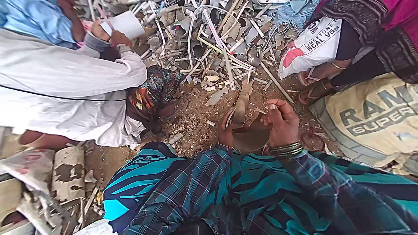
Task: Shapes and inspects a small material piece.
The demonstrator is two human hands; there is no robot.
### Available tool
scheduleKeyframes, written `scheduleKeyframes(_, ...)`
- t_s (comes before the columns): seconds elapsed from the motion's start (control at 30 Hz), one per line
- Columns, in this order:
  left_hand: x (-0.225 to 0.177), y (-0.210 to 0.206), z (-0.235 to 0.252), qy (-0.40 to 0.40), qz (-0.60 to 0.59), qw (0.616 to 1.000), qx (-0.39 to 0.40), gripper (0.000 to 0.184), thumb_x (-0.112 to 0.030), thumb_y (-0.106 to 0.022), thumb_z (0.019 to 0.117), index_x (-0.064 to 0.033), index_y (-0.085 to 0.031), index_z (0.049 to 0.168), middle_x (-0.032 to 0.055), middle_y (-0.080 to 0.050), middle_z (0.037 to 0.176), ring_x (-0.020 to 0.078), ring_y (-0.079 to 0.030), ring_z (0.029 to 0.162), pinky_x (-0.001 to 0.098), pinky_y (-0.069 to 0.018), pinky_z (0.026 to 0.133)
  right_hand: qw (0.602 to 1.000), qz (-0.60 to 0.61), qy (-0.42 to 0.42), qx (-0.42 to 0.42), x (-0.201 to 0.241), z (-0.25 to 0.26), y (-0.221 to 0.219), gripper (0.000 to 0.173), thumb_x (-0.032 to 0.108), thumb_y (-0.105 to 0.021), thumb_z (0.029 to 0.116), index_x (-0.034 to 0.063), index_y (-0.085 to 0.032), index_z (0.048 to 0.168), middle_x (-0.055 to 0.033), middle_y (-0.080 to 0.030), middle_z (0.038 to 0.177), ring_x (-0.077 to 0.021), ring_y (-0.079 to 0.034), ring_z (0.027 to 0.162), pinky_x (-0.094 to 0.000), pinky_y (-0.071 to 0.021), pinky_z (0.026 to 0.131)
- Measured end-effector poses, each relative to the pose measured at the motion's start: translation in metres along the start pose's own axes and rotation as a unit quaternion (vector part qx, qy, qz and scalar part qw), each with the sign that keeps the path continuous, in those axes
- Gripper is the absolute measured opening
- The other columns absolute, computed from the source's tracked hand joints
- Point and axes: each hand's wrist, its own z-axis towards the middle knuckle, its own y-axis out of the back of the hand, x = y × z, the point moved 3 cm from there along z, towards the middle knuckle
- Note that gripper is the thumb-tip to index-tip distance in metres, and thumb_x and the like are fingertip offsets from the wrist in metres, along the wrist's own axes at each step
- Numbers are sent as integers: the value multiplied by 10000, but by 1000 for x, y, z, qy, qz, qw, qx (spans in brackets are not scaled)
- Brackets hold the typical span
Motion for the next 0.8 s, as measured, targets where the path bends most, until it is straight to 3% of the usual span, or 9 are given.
scheduleKeyframes(0.07, -2, 1, 3, 4, -2, 1000, -8, 398, 76, -393, 1036, 127, -454, 1426, 255, -445, 1513, 190, -455, 1369, 275, -342, 1128, 998, 11, 22, 64, 35, -11, -2, 225, 16, -468, 983, 150, -635, 1051, 160, -560, 624, 30, -557, 536, -158, -531, 589)
scheduleKeyframes(0.13, -1, 1, 3, 4, -1, 1000, -7, 400, 75, -392, 1036, 123, -454, 1429, 254, -444, 1514, 189, -456, 1369, 278, -342, 1132, 993, 8, 40, 109, 37, -14, 1, 222, 40, -482, 993, 164, -644, 1083, 171, -575, 648, 38, -563, 562, -160, -534, 611)
scheduleKeyframes(0.23, 3, 1, 1, -3, 11, 1000, 6, 401, 91, -386, 1024, 136, -455, 1416, 266, -439, 1513, 199, -448, 1376, 282, -337, 1135, 992, -67, 24, 106, -20, -5, 4, 177, 26, -472, 986, 19, -637, 1048, 147, -529, 654, 63, -524, 566, -144, -491, 604)
scheduleKeyframes(0.3, 7, -2, -3, -14, 22, 1000, 17, 403, 96, -404, 1009, 154, -462, 1404, 285, -439, 1507, 216, -450, 1380, 278, -344, 1131, 991, -105, -7, 88, -35, -4, 0, 178, 11, -477, 996, -43, -641, 1040, 108, -517, 655, 61, -502, 559, -137, -467, 591)
scheduleKeyframes(0.47, 10, -3, -3, -25, 22, 999, 28, 400, 89, -411, 1002, 160, -474, 1391, 302, -436, 1498, 231, -454, 1379, 298, -357, 1135, 977, -29, 53, 203, 58, -22, -9, 233, 37, -537, 964, 125, -674, 1131, 156, -551, 659, 55, -496, 524, -131, -476, 540)
scheduleKeyframes(0.57, 10, 1, -2, -28, 35, 998, 36, 412, 88, -401, 1000, 153, -475, 1400, 300, -419, 1519, 242, -435, 1400, 303, -342, 1138, 984, -15, 41, 171, 45, -11, 6, 257, 30, -514, 950, 159, -659, 1118, 173, -535, 610, 50, -500, 495, -146, -494, 534)
scheduleKeyframes(0.67, 12, 4, -5, -35, 47, 997, 43, 416, 104, -400, 987, 154, -486, 1391, 300, -435, 1507, 247, -446, 1390, 301, -350, 1129, 996, -43, -25, 69, -12, 8, 11, 205, -36, -467, 941, 63, -621, 1034, 137, -513, 604, 25, -499, 489, -169, -489, 536)
scheduleKeyframes(0.73, 13, 1, -7, -41, 47, 997, 51, 418, 111, -405, 978, 164, -485, 1385, 309, -432, 1507, 264, -430, 1412, 318, -333, 1154, 997, -37, -49, 50, -5, 12, 7, 197, -60, -453, 977, 45, -604, 1047, 112, -501, 607, 9, -486, 482, -174, -480, 530)
scheduleKeyframes(0.8, 12, 1, -5, -43, 49, 997, 49, 411, 103, -409, 985, 158, -493, 1384, 301, -446, 1501, 257, -440, 1404, 313, -335, 1151, 993, -14, -40, 106, 32, 6, 2, 243, -49, -463, 958, 84, -622, 1085, 113, -512, 589, 11, -480, 461, -164, -474, 502)
